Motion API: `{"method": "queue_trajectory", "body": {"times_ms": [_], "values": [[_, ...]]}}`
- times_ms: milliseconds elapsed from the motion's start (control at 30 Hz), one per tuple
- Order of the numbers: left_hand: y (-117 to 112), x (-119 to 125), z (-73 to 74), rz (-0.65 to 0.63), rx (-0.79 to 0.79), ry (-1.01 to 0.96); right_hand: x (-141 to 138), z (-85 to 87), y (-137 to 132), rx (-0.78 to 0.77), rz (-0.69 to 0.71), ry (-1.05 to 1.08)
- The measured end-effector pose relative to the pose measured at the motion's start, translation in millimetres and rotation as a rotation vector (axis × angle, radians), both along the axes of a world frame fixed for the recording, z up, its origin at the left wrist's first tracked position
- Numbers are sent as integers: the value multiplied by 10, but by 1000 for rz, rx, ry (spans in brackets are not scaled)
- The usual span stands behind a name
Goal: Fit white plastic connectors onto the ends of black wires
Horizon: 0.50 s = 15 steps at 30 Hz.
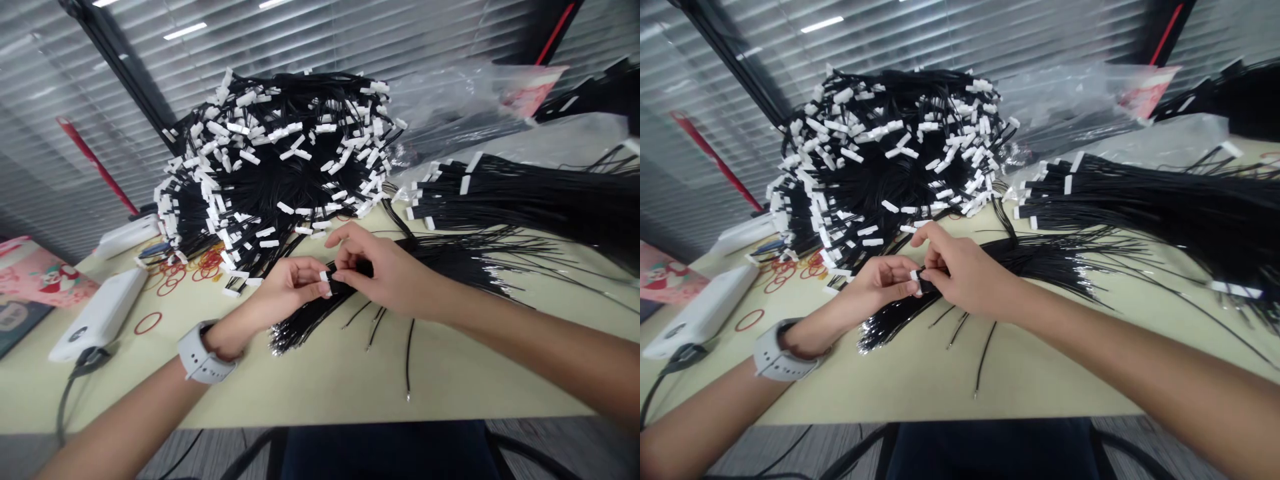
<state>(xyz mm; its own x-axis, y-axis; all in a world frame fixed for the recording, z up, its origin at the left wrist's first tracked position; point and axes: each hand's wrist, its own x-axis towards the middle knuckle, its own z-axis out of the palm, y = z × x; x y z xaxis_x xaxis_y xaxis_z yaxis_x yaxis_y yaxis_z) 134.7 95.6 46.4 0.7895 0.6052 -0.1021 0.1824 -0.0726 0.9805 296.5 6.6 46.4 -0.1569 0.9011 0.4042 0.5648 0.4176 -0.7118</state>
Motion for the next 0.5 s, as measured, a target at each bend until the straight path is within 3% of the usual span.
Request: {"method": "queue_trajectory", "body": {"times_ms": [200,500], "values": [[-64,22,-9,18,55,6,-44,-46,35,80,-64,-130],[-33,9,31,9,38,-10,44,55,16,-82,-41,-173]]}}
